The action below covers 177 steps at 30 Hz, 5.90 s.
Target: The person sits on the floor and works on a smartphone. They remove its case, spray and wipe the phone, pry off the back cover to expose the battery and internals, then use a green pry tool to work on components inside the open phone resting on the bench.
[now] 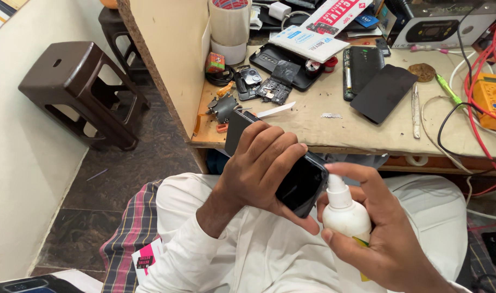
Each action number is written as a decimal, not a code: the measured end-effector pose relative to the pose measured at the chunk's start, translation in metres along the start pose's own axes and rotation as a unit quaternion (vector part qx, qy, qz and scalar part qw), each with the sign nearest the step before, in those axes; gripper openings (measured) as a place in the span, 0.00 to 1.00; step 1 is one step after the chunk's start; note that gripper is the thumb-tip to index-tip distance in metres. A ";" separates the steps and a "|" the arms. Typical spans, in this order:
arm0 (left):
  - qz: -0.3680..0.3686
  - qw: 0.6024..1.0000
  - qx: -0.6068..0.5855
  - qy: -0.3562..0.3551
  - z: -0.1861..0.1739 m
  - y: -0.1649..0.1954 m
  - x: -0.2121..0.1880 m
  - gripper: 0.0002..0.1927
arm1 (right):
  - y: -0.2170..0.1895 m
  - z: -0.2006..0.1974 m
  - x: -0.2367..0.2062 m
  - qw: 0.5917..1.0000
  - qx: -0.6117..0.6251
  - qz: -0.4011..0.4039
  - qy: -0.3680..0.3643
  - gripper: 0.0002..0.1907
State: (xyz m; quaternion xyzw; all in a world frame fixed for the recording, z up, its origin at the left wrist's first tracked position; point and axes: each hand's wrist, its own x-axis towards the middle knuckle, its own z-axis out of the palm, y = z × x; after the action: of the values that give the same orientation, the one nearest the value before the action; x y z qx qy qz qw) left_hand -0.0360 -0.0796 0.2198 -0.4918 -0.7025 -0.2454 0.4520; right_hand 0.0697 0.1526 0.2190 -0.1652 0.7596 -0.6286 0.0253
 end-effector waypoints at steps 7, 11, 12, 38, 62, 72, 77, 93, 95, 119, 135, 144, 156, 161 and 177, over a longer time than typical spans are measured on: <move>-0.014 1.000 -0.002 0.003 0.001 -0.003 -0.006 0.56 | 0.000 -0.005 0.001 0.999 -0.003 0.031 -0.037 0.48; -0.122 0.984 -0.114 0.065 0.005 -0.003 -0.020 0.57 | -0.006 -0.038 0.038 0.995 0.019 -0.089 0.039 0.46; -0.161 0.968 -0.174 0.086 0.009 -0.003 -0.023 0.58 | -0.004 -0.052 0.060 0.991 -0.031 -0.105 0.073 0.46; -0.393 0.380 -0.786 0.288 0.063 0.054 -0.068 0.56 | 0.071 -0.097 0.120 0.915 -0.202 -0.238 0.254 0.50; -0.436 0.717 -0.543 0.015 0.053 0.108 -0.080 0.62 | 0.025 0.016 -0.028 0.985 -0.175 0.007 0.005 0.15; -0.450 0.663 -0.598 0.009 0.061 0.114 -0.087 0.61 | 0.040 0.009 -0.027 0.994 -0.020 0.104 -0.005 0.05; -0.455 0.650 -0.609 0.012 0.067 0.114 -0.093 0.60 | 0.041 0.010 -0.033 0.993 -0.009 0.114 0.004 0.05; -0.462 0.579 -0.669 0.056 0.088 0.124 -0.111 0.56 | 0.039 0.032 -0.044 0.983 -0.138 0.060 0.100 0.09; -0.462 0.572 -0.675 0.059 0.089 0.125 -0.112 0.56 | 0.037 0.035 -0.046 0.982 -0.158 0.033 0.102 0.08; -0.489 0.581 -0.628 0.172 0.113 0.132 -0.138 0.51 | 0.010 0.062 -0.052 0.931 -0.322 -0.062 0.161 0.06; -0.440 0.220 -0.848 0.197 0.085 0.107 -0.142 0.56 | 0.013 0.015 -0.060 0.959 -0.259 0.007 0.111 0.08; -0.449 0.187 -0.854 0.184 0.082 0.107 -0.141 0.57 | 0.023 -0.010 -0.068 0.966 -0.245 0.040 0.071 0.10; -0.667 0.165 -0.724 0.054 0.100 0.088 -0.186 0.55 | 0.019 -0.039 -0.079 0.930 -0.291 -0.215 0.058 0.29; -0.723 0.180 -0.667 0.011 0.110 0.087 -0.192 0.53 | 0.017 -0.010 -0.075 0.918 -0.260 -0.199 0.223 0.13; -0.735 0.214 -0.643 -0.015 0.114 0.086 -0.193 0.52 | 0.026 -0.016 -0.069 0.895 -0.301 -0.228 0.236 0.17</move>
State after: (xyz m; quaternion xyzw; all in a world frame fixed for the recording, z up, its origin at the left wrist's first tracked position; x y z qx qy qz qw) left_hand 0.0188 -0.0459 -0.0121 0.1173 -0.3605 -0.8293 -0.4105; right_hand 0.1252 0.1915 0.1855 -0.1805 0.8375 -0.3787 -0.3503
